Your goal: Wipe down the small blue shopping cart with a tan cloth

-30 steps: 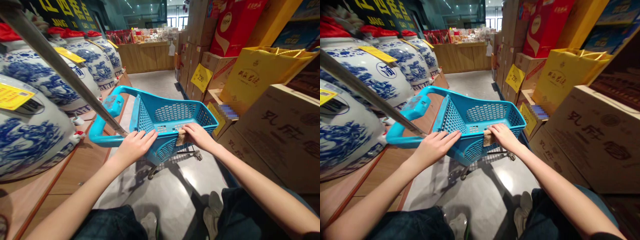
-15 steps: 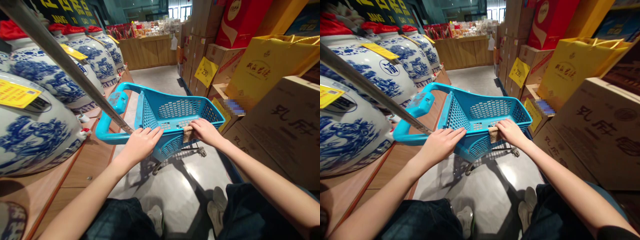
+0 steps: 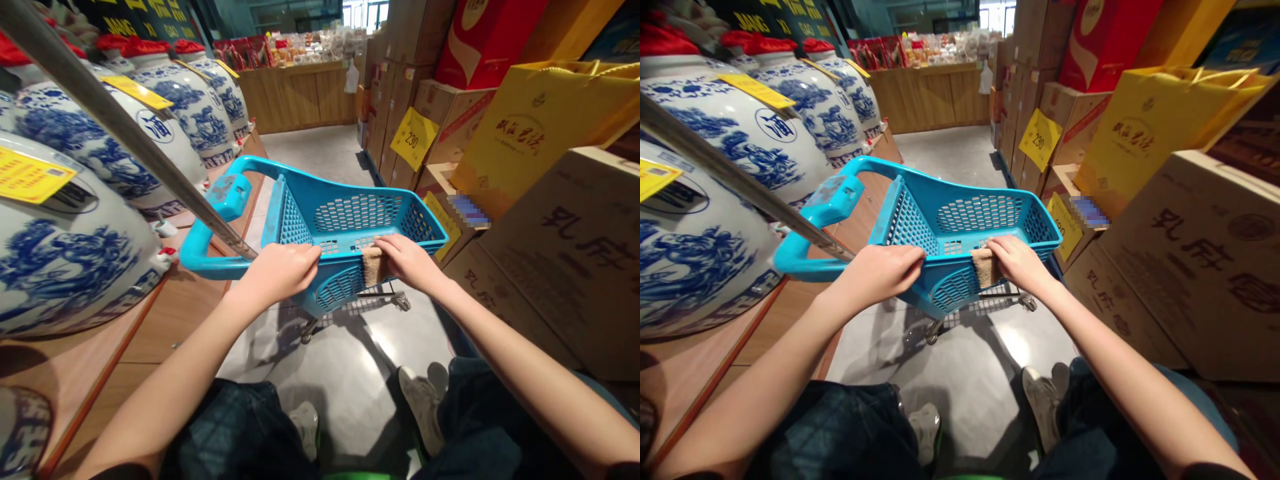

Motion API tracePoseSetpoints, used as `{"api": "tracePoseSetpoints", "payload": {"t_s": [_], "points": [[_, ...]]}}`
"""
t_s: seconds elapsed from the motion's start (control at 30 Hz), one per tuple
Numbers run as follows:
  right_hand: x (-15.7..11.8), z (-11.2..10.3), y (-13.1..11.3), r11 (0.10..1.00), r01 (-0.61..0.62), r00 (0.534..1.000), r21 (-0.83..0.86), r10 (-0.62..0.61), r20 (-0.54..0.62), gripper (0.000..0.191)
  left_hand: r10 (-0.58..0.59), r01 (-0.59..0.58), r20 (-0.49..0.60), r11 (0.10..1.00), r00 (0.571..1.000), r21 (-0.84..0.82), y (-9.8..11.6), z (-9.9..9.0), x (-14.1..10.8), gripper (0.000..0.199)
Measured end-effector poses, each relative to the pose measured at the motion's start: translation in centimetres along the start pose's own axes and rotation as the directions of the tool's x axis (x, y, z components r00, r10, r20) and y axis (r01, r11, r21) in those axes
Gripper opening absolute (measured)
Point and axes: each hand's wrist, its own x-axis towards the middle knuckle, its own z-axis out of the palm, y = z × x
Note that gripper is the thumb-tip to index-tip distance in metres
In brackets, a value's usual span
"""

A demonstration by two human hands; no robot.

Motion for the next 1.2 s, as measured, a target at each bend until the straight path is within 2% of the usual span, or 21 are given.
{"api": "tracePoseSetpoints", "payload": {"t_s": [0.07,0.13,0.23,0.33,0.43,0.57,0.67,0.8,0.9,1.03,1.1,1.2], "points": [[0.4,-0.8,0.9,0.995,-0.079,0.990,-0.053,0.085,0.116,0.032,-0.005,0.006,-0.032,0.999,0.999,0.034,0.0,0.6,0.2,0.019],[0.5,-1.0,1.1,0.984,-0.151,0.974,-0.096,0.165,0.157,0.027,0.005,-0.001,-0.057,0.998,0.998,0.066,0.1,1.1,0.3,0.017],[0.4,-0.1,-0.6,0.989,-0.125,0.991,-0.075,0.127,0.032,0.031,0.022,-0.015,-0.072,0.995,0.997,0.098,0.2,1.5,0.2,0.017],[0.2,1.0,-2.1,1.000,0.000,0.995,-0.021,-0.002,-0.097,0.040,0.022,-0.016,-0.064,0.994,0.998,0.104,0.2,1.6,0.1,0.016],[0.0,0.8,-0.8,0.997,0.075,0.995,-0.031,-0.077,-0.064,0.041,0.037,-0.031,-0.060,0.995,0.998,0.092,0.2,1.6,0.1,0.015],[-0.3,0.0,2.2,0.988,-0.047,0.998,-0.146,0.051,0.022,0.026,0.037,-0.030,-0.060,0.993,0.998,0.114,0.2,1.6,0.2,0.014],[-0.4,0.6,1.3,0.986,-0.100,0.995,-0.130,0.099,-0.015,0.030,0.031,-0.024,-0.071,0.995,0.997,0.098,0.3,1.6,0.3,0.016],[0.0,1.7,-1.6,0.999,-0.006,0.992,-0.040,0.001,-0.125,0.047,0.033,-0.025,-0.093,0.997,0.995,0.079,0.4,1.7,0.2,0.016],[0.1,1.2,-0.7,0.999,0.032,0.997,-0.041,-0.034,-0.069,0.042,0.043,-0.033,-0.092,0.993,0.995,0.109,0.4,1.7,0.2,0.017],[-0.2,0.3,2.0,0.983,-0.087,0.996,-0.161,0.089,0.006,0.024,0.067,-0.055,-0.088,0.989,0.994,0.141,0.4,1.8,0.1,0.018],[-0.2,0.5,1.7,0.977,-0.125,0.992,-0.170,0.124,-0.012,0.025,0.074,-0.060,-0.086,0.986,0.994,0.153,0.4,1.9,0.1,0.018],[0.0,1.0,0.0,0.988,-0.094,0.994,-0.119,0.086,-0.068,0.036,0.079,-0.065,-0.086,0.987,0.993,0.150,0.3,2.0,0.1,0.016]]}}
